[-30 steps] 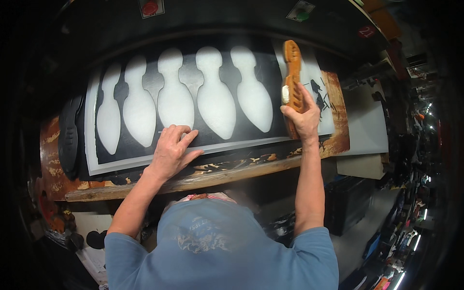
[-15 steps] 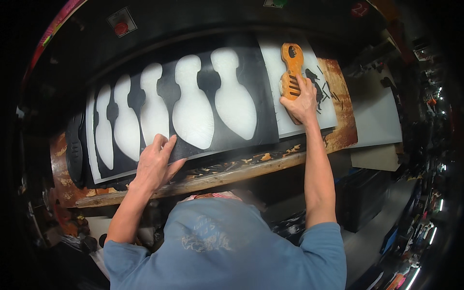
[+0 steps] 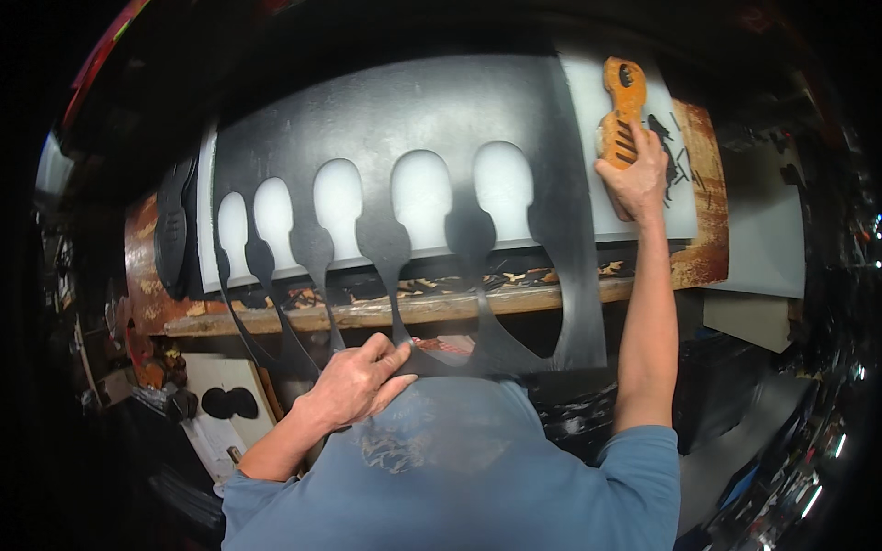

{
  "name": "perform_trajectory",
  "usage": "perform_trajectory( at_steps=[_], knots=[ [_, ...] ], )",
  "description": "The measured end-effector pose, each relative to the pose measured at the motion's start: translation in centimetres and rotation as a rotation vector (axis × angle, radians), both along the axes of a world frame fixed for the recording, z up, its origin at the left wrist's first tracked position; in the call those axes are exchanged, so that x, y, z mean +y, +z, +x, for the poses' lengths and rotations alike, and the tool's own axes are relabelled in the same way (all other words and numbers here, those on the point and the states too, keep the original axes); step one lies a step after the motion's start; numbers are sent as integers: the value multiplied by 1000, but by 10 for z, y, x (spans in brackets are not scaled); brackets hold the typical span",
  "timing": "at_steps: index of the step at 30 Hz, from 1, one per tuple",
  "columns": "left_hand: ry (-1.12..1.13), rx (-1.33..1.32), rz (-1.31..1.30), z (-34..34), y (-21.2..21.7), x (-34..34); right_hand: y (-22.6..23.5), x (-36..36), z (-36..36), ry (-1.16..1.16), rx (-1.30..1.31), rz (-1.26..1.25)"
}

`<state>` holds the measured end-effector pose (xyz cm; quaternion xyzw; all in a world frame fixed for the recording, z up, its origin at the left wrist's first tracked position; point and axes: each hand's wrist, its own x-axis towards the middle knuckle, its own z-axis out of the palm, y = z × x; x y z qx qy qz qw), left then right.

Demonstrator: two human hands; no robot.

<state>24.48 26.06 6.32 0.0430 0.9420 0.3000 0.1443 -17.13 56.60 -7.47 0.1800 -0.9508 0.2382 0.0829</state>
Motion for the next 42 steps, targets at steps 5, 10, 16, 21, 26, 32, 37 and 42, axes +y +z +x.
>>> perform_trajectory(
  at_steps=[5, 10, 16, 21, 26, 32, 37, 42],
  knots=[
    [31, -227, 320, 30, -15, 0, -8, 7, -12, 53, -35, -65],
    [20, -310, 550, 49, -35, 3, -9, 10, -15, 70, -53, -91],
    [64, -514, 649, 49, -63, -3, -2, 8, -12, 79, -76, -96],
    [26, -346, 300, 30, -111, 10, -3, 10, -13, 93, -61, -91],
    [156, -346, 195, 7, -130, 10, -6, 15, -14, 87, -41, -64],
    [390, -75, 343, 22, -60, -25, -17, 21, -22, 86, -47, -42],
    [782, 610, -209, 18, -34, -135, -7, 20, -26, 84, -193, -163],
    [847, 574, -590, -2, -62, -240, 49, -2, 15, -12, -450, -600]
  ],
)
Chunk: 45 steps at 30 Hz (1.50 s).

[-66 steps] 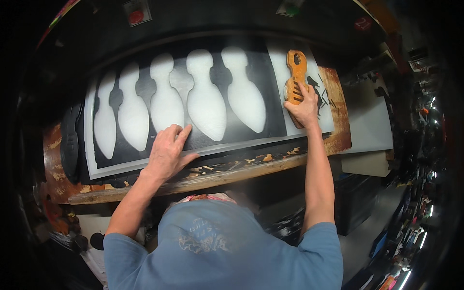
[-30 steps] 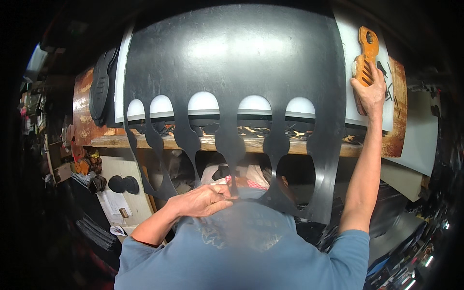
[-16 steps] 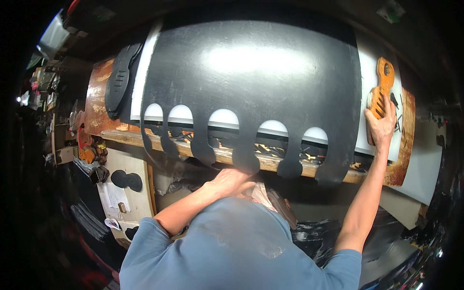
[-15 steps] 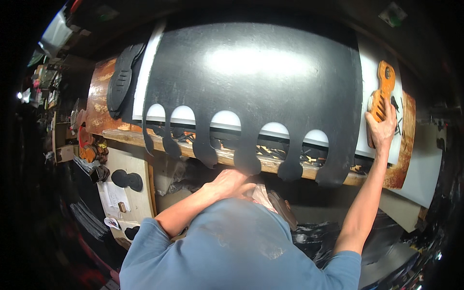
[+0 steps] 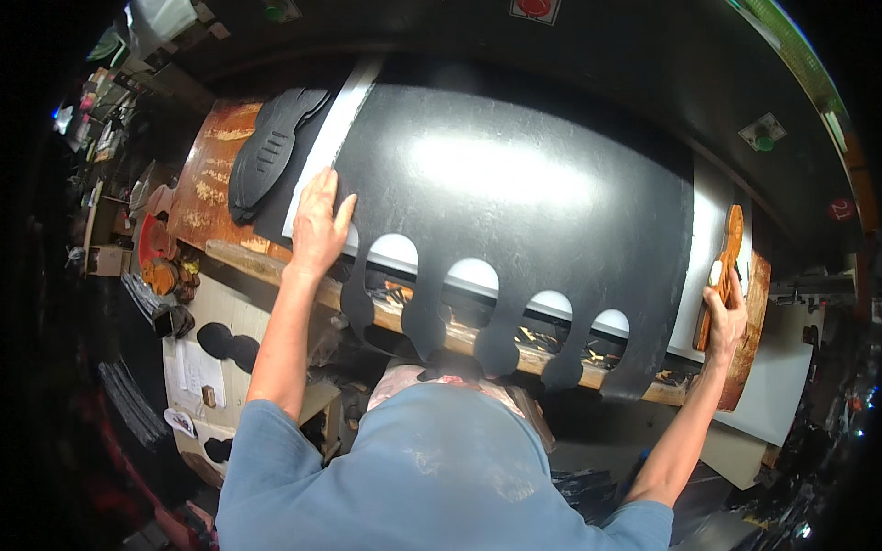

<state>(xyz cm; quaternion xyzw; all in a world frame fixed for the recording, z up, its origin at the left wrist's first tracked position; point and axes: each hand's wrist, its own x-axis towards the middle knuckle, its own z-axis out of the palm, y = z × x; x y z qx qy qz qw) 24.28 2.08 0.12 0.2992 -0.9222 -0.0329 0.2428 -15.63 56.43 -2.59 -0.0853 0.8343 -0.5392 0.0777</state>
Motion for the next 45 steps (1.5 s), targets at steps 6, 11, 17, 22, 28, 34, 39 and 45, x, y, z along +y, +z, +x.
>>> perform_trajectory(
  at_steps=[6, 11, 17, 22, 28, 34, 39, 45],
  knots=[
    [-23, 93, -46, 0, -16, -13, 43, -104, 113, 21, -57, -247],
    [-31, 60, 120, -2, 9, -32, 52, -230, 185, 190, -146, -369],
    [24, 7, 380, -7, 25, -66, 50, -347, 223, 438, 39, -174],
    [-48, 71, 576, -4, 28, -79, 51, -399, 239, 491, 236, 54],
    [-47, 175, 615, 5, 27, -72, 46, -431, 250, 477, 441, 259],
    [3, 227, 721, 8, 27, -73, 56, -432, 252, 479, 369, 249],
    [34, 111, 680, 10, 30, -73, 63, -441, 254, 457, 276, 193],
    [34, 88, 658, 10, 32, -73, 63, -468, 262, 456, 394, 135]
  ],
)
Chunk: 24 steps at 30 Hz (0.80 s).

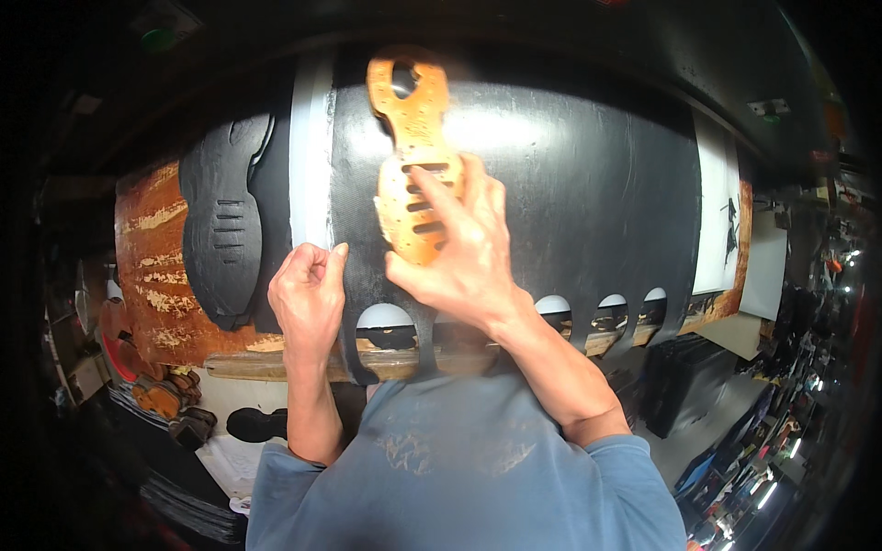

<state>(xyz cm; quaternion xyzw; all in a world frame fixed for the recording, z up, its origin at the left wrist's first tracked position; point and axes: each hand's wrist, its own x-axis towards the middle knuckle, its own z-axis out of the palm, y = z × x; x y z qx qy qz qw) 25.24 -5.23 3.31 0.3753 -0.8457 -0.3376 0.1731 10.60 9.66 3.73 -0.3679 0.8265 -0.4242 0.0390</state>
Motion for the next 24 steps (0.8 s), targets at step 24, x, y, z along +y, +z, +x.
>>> perform_trajectory(
  at_steps=[24],
  knots=[
    [-316, 241, -335, -4, -31, 2, -38, 17, -13, 411, 18, 51]
  ],
)
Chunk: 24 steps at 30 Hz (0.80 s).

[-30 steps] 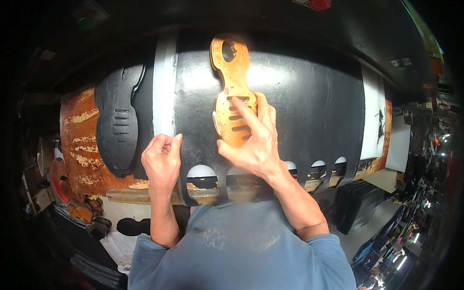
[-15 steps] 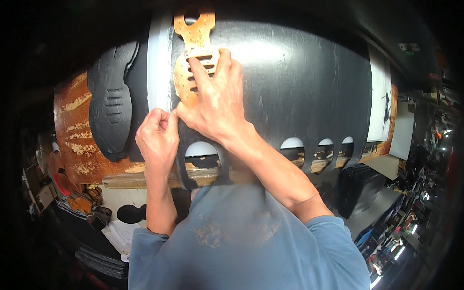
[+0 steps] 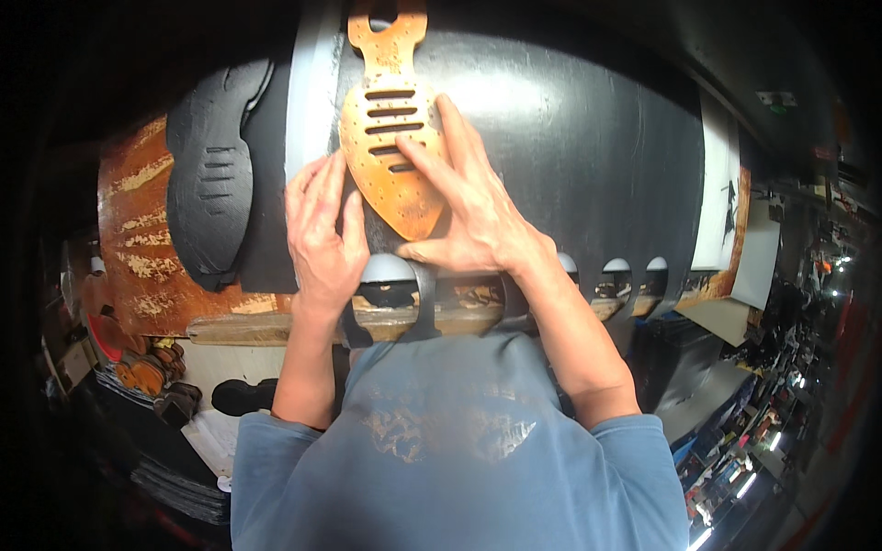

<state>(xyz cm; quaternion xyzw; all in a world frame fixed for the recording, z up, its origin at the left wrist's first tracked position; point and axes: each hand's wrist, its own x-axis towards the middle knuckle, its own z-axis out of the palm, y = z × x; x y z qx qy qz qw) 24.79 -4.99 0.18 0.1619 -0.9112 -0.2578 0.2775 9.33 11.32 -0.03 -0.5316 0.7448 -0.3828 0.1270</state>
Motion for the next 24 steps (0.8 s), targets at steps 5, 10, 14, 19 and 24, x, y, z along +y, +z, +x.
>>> perform_trajectory(
  at_steps=[5, 10, 14, 19, 24],
  knots=[
    [-44, 7, 66, 6, -3, -1, -12, 1, -6, 4, 94, -145],
    [-2, -5, 94, 9, -6, 1, -17, 0, -2, -22, 92, -172],
    [46, 15, 82, 5, -7, 3, -12, -5, -1, -27, 126, -232],
    [92, 132, 35, 23, 10, 24, -4, 20, 0, 37, 62, -254],
    [-260, 124, 149, 68, 5, 100, 1, 91, -5, -348, -29, -340]
  ],
)
